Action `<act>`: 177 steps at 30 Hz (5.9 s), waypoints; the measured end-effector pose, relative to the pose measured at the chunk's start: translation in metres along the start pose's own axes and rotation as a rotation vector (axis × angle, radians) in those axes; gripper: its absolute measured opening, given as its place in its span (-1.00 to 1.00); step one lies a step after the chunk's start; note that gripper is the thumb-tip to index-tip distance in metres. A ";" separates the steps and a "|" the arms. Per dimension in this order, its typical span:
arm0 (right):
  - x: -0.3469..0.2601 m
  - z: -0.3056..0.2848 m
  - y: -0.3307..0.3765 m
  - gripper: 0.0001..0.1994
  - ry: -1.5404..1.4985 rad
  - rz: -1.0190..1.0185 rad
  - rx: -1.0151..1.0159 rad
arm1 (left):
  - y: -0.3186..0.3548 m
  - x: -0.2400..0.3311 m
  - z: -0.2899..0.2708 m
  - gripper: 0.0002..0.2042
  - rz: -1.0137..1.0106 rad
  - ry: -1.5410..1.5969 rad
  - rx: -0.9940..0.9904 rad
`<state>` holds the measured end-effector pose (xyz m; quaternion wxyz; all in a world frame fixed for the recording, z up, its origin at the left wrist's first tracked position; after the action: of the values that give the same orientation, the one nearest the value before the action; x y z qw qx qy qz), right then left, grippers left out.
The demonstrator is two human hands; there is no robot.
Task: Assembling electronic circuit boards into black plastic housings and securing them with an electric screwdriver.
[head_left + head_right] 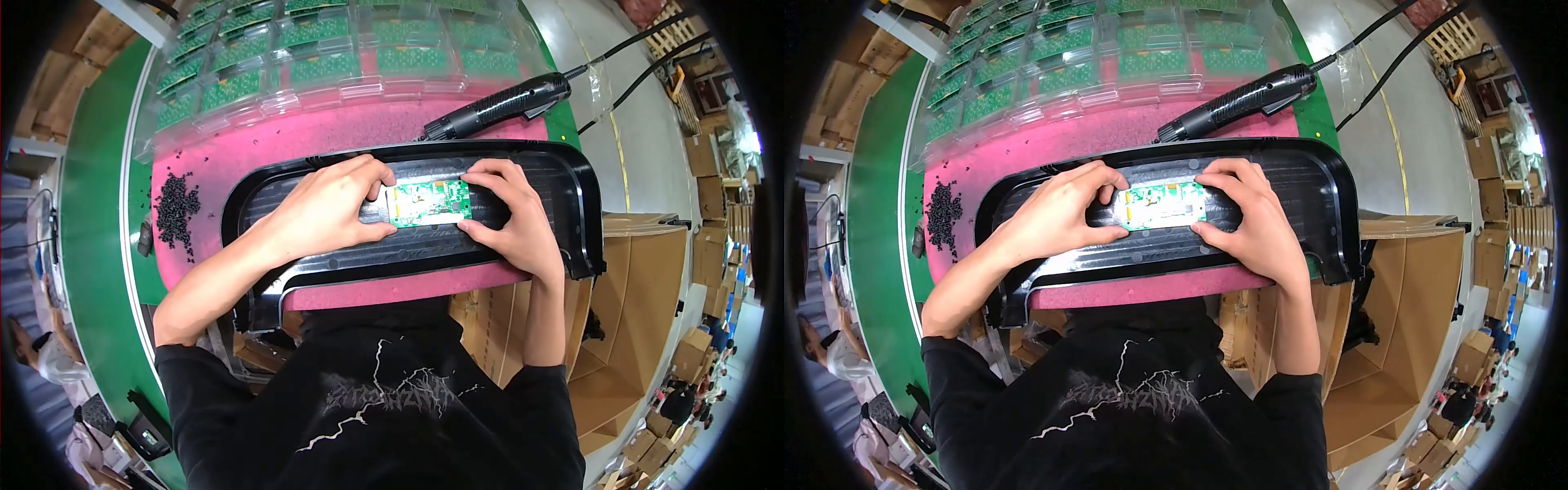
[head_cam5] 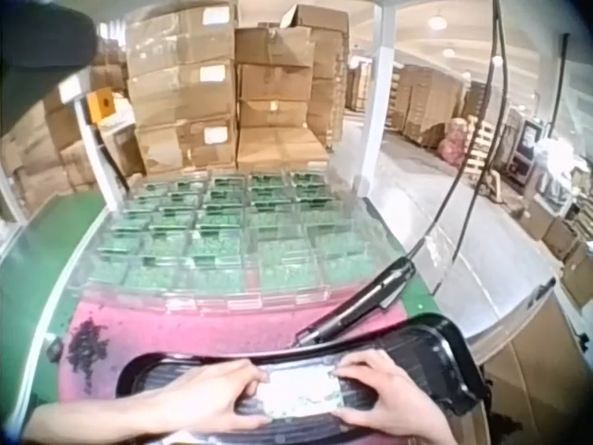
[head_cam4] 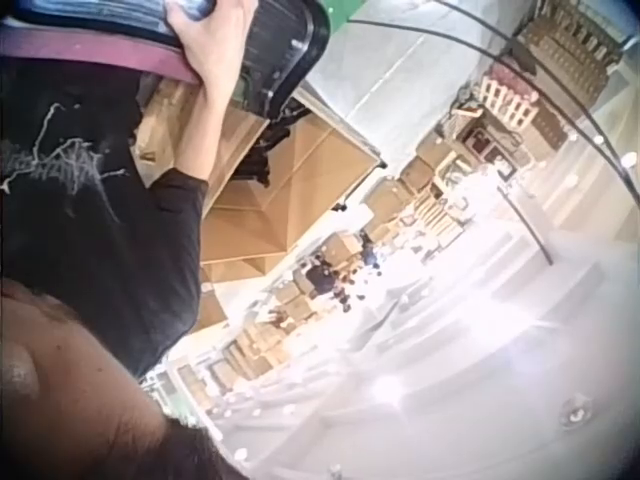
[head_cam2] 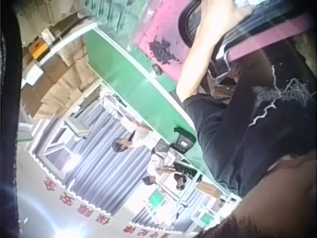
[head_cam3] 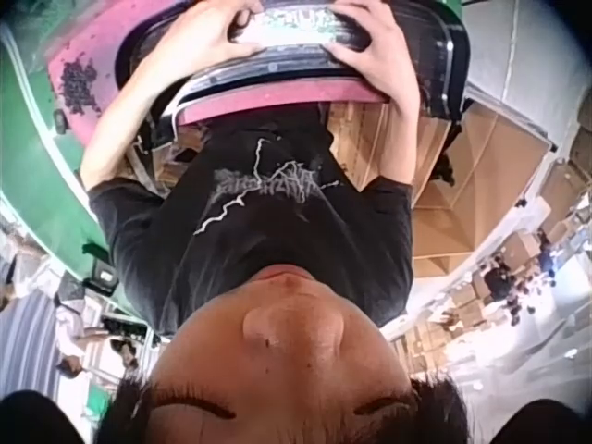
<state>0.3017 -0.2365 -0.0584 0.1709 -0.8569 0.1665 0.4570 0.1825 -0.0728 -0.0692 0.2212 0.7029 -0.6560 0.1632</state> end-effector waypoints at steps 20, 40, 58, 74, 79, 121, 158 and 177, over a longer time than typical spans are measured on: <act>-0.008 -0.024 0.009 -0.30 -0.126 0.090 0.149 | 0.071 -0.004 -0.076 -0.77 0.071 -0.043 0.420; -0.016 -0.059 -0.110 -0.40 -0.840 -0.283 0.718 | 0.170 -0.127 -0.098 -0.90 -0.503 -0.399 0.542; -0.124 -0.034 -0.040 -0.49 -1.667 -0.479 0.449 | 0.048 0.051 -0.106 -0.88 0.237 0.365 0.550; -0.172 -0.059 0.018 -0.54 -1.306 -0.856 0.351 | 0.032 0.047 -0.081 -0.83 0.139 0.833 0.260; -0.177 -0.053 0.017 -0.51 -1.284 -0.884 0.300 | 0.036 0.047 -0.082 -0.76 0.133 0.839 0.238; -0.056 -0.021 -0.058 -0.42 -0.860 -0.270 0.154 | 0.011 0.019 -0.005 -0.96 0.303 0.000 0.171; -0.123 -0.022 -0.033 -0.39 -1.284 -0.529 0.389 | 0.023 0.021 -0.042 -0.87 0.319 0.299 0.412; -0.074 0.015 -0.058 -0.36 -1.070 -0.367 0.288 | 0.024 0.002 -0.051 -0.80 0.018 0.023 0.540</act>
<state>0.2776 -0.1693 0.0043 0.4223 -0.4898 -0.0339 0.7619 0.1616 -0.0485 -0.0226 0.0318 0.7289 -0.5923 0.3420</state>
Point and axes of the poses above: each hand's wrist, its own y-axis away from the middle knuckle, its own z-axis out of the palm, x = y × z, the point moved 7 cm from there along -y, towards the middle knuckle, and after that the axes turned 11 degrees about -y, right-handed, at the moved point
